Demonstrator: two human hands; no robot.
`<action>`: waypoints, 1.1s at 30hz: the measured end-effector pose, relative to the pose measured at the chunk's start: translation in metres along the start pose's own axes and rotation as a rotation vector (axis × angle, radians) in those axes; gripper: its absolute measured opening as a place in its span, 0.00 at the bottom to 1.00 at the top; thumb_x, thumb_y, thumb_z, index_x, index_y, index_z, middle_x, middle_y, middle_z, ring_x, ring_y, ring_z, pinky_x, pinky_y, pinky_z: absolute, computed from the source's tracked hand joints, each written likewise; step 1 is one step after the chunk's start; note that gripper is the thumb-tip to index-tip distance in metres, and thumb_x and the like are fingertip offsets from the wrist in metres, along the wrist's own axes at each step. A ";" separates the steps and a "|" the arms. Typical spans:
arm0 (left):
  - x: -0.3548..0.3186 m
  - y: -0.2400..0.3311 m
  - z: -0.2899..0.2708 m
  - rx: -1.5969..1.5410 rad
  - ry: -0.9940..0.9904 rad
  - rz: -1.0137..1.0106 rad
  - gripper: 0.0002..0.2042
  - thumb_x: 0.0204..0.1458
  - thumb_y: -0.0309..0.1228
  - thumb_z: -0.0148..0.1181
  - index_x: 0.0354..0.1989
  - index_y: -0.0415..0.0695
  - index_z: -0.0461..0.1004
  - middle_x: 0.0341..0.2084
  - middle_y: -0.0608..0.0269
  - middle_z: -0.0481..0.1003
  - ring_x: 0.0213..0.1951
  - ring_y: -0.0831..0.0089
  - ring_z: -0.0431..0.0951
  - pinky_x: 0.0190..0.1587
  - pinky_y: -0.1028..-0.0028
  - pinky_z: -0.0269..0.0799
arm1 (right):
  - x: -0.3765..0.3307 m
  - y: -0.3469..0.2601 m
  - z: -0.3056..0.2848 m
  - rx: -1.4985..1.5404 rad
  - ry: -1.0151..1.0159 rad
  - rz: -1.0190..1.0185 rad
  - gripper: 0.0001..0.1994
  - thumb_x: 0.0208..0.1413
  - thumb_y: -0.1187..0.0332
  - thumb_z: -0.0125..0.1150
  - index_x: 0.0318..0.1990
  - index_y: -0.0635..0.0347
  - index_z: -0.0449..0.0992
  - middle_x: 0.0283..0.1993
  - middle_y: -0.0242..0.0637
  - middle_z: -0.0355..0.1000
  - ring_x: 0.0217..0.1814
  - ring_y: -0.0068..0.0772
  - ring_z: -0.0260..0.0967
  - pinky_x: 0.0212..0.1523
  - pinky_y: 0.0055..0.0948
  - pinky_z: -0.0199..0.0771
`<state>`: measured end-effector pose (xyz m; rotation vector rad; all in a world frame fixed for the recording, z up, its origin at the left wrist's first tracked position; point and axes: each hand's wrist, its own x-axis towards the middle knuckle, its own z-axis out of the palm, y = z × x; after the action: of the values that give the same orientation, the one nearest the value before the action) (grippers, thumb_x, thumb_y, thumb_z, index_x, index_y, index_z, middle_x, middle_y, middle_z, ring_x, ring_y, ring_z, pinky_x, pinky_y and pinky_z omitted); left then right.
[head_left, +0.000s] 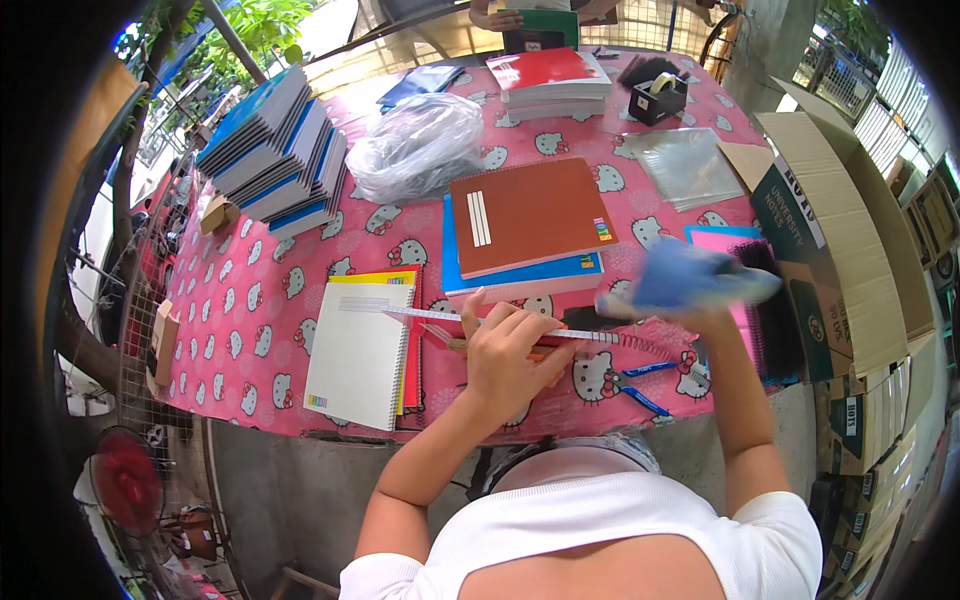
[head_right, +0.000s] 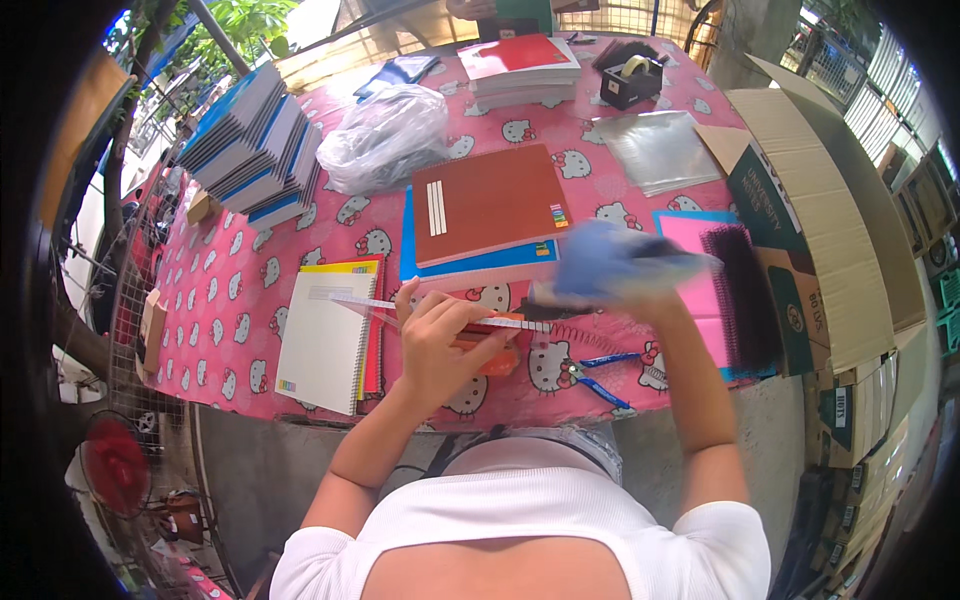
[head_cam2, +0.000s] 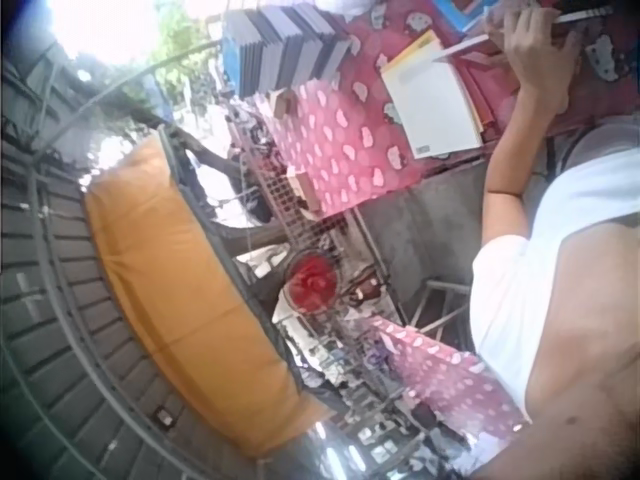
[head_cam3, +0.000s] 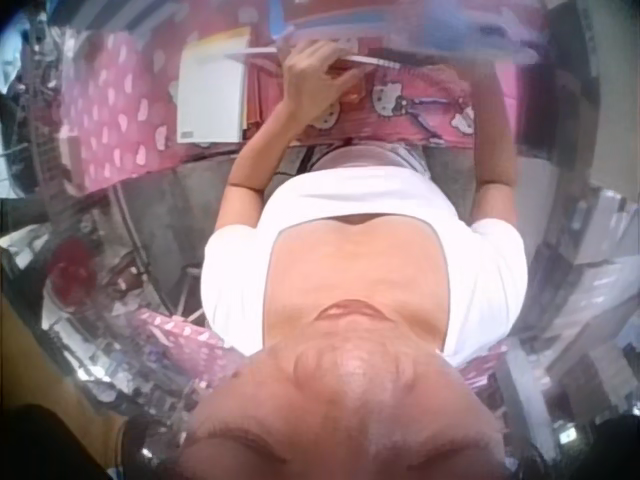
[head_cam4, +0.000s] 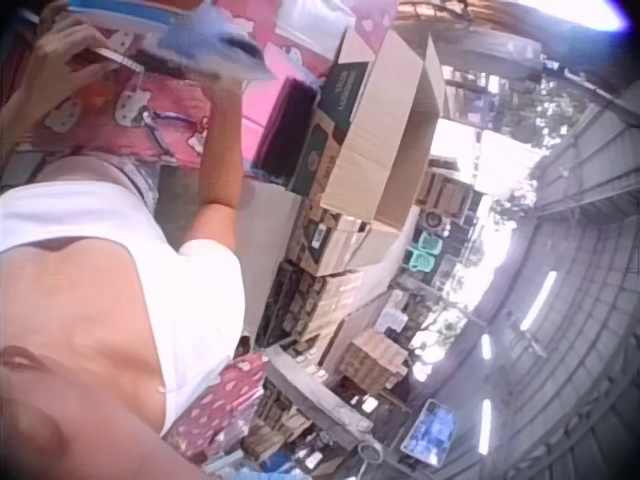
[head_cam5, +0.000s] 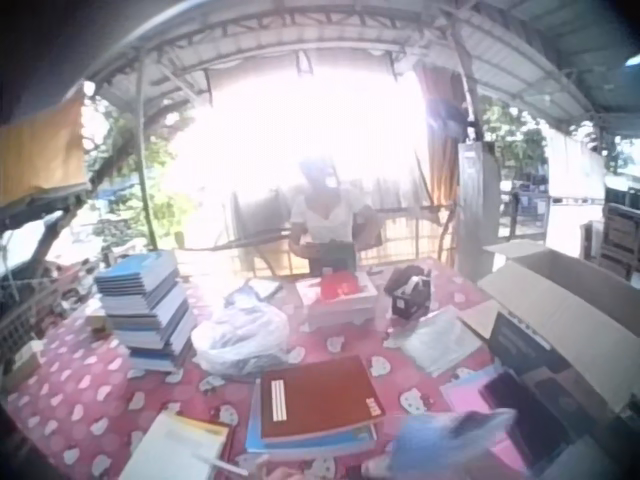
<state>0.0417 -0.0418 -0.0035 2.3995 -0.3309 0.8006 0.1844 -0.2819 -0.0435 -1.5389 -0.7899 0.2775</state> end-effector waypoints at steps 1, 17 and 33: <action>0.001 0.000 0.000 -0.001 -0.010 0.006 0.12 0.35 0.37 0.73 0.26 0.48 0.76 0.21 0.70 0.76 0.31 0.71 0.74 0.59 0.58 0.51 | -0.006 -0.003 0.010 0.088 0.008 -0.057 0.23 0.36 0.72 0.73 0.44 0.62 0.73 0.36 0.37 0.76 0.40 0.21 0.72 0.39 0.28 0.75; 0.001 -0.017 -0.028 0.200 -0.051 -0.132 0.17 0.36 0.44 0.72 0.35 0.55 0.78 0.42 0.69 0.75 0.55 0.66 0.67 0.62 0.41 0.30 | 0.041 -0.015 0.028 -0.493 -0.175 0.025 0.20 0.35 0.67 0.71 0.40 0.59 0.76 0.36 0.39 0.75 0.37 0.37 0.74 0.41 0.33 0.72; -0.007 -0.047 -0.046 0.182 0.020 -0.313 0.16 0.29 0.39 0.76 0.28 0.48 0.80 0.34 0.69 0.78 0.46 0.67 0.72 0.56 0.55 0.56 | 0.076 -0.023 0.072 -0.203 -0.227 0.042 0.24 0.33 0.72 0.71 0.44 0.61 0.76 0.38 0.40 0.77 0.42 0.30 0.74 0.45 0.32 0.73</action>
<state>0.0330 0.0235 0.0009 2.5225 0.1310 0.7345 0.1894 -0.1795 -0.0115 -1.7358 -0.9888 0.4188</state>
